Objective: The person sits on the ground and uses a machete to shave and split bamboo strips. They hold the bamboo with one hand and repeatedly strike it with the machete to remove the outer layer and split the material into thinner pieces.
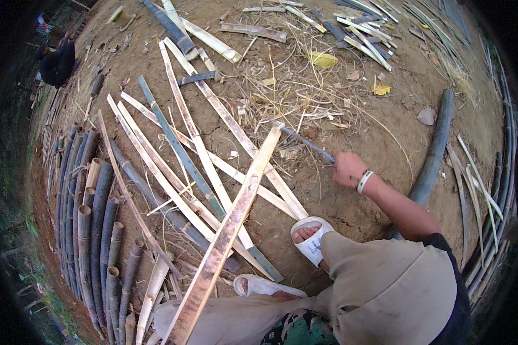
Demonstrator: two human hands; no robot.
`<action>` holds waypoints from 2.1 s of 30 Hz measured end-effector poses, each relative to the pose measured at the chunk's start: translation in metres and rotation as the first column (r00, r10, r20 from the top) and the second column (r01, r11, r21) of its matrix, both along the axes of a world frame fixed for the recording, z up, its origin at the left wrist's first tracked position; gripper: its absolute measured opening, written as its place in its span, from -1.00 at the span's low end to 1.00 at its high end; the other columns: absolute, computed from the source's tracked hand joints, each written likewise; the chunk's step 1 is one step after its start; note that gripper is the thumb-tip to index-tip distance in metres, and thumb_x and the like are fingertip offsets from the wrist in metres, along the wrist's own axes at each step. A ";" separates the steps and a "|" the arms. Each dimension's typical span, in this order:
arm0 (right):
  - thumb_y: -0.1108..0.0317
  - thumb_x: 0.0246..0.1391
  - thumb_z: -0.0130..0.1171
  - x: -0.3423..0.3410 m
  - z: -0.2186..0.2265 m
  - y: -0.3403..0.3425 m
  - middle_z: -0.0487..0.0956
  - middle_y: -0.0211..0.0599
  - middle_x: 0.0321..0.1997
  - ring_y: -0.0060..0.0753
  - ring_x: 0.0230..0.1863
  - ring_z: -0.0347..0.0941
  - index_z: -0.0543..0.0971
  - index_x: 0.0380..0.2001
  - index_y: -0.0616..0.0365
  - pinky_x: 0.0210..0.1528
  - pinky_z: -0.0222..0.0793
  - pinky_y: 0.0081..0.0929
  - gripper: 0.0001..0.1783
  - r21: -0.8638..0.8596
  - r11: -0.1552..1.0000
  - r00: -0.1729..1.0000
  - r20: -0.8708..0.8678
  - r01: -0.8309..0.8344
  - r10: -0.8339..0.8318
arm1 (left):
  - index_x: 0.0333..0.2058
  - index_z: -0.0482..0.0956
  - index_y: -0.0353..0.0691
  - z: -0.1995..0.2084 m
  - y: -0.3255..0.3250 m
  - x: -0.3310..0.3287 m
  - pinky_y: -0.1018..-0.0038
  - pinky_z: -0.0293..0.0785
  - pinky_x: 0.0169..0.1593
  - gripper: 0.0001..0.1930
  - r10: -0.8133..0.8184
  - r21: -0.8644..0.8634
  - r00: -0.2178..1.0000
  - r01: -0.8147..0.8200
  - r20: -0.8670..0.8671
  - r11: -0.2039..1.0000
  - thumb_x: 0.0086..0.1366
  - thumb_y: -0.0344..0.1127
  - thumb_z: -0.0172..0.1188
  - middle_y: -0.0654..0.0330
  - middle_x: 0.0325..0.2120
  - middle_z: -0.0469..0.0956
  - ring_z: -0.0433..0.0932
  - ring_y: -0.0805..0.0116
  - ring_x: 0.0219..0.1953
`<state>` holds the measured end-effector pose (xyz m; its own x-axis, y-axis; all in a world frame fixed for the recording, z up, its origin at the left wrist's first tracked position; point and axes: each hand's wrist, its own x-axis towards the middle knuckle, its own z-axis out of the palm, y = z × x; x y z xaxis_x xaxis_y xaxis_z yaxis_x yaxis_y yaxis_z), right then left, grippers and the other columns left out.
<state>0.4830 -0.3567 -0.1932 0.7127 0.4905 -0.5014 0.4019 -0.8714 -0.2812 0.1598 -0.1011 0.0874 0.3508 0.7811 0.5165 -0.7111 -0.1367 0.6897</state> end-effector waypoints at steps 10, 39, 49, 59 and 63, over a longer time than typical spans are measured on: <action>0.38 -0.08 0.08 0.005 0.000 -0.001 0.56 0.19 -0.45 0.26 -0.31 0.52 0.38 -0.24 0.28 -0.21 0.45 0.02 -0.70 0.008 0.999 0.998 0.053 0.031 -0.031 | -0.25 0.48 -0.43 -0.001 0.025 -0.008 0.57 0.16 -0.69 -0.09 -0.246 0.112 0.966 0.254 -0.077 0.961 0.14 0.54 -0.15 0.20 -0.77 0.30 0.18 0.45 -0.83; 0.36 -0.13 0.05 -0.046 0.113 0.056 0.54 0.09 -0.58 0.20 -0.48 0.52 0.42 -0.31 0.24 -0.36 0.45 0.05 -0.73 0.283 0.929 0.969 0.007 -0.240 0.248 | -0.18 0.42 -0.33 -0.007 0.042 -0.001 0.55 0.19 -0.51 -0.23 0.219 -0.085 0.975 -0.214 0.046 0.973 0.20 0.42 -0.16 0.29 -0.64 0.20 0.17 0.43 -0.62; 0.33 -0.12 0.06 -0.033 0.099 0.051 0.55 0.03 -0.55 0.17 -0.42 0.53 0.43 -0.29 0.17 -0.31 0.44 0.04 -0.73 0.233 0.946 0.971 -0.024 -0.227 0.239 | -0.23 0.37 -0.31 -0.006 0.027 0.006 0.59 0.13 -0.59 -0.26 0.230 -0.059 0.971 -0.226 0.069 0.972 0.20 0.42 -0.15 0.31 -0.68 0.13 0.08 0.48 -0.69; 0.35 -0.17 0.06 0.030 0.013 0.042 0.59 0.15 -0.38 0.14 -0.25 0.56 0.56 -0.36 0.26 -0.14 0.47 -0.08 -0.72 0.075 0.991 0.985 0.139 -0.115 0.103 | -0.28 0.37 -0.25 -0.009 0.037 -0.001 0.45 0.29 -0.41 -0.33 0.225 -0.140 0.974 -0.224 -0.006 0.964 0.29 0.37 -0.27 0.26 -0.62 0.25 0.23 0.39 -0.57; 0.34 -0.22 0.09 0.047 0.012 0.045 0.60 0.11 -0.36 0.10 -0.24 0.56 0.60 -0.42 0.24 -0.14 0.49 -0.13 -0.74 0.047 0.994 0.985 0.148 -0.099 0.091 | -0.33 0.36 -0.22 -0.017 0.062 -0.020 0.50 0.34 -0.38 -0.42 0.143 -0.002 0.986 -0.144 -0.090 0.990 0.32 0.28 -0.22 0.23 -0.58 0.32 0.34 0.39 -0.51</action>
<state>0.5297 -0.3118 -0.1808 0.7249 0.5832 -0.3667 0.5223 -0.8123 -0.2594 0.1399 -0.0387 0.0703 0.2796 0.8309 0.4812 -0.6199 -0.2265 0.7513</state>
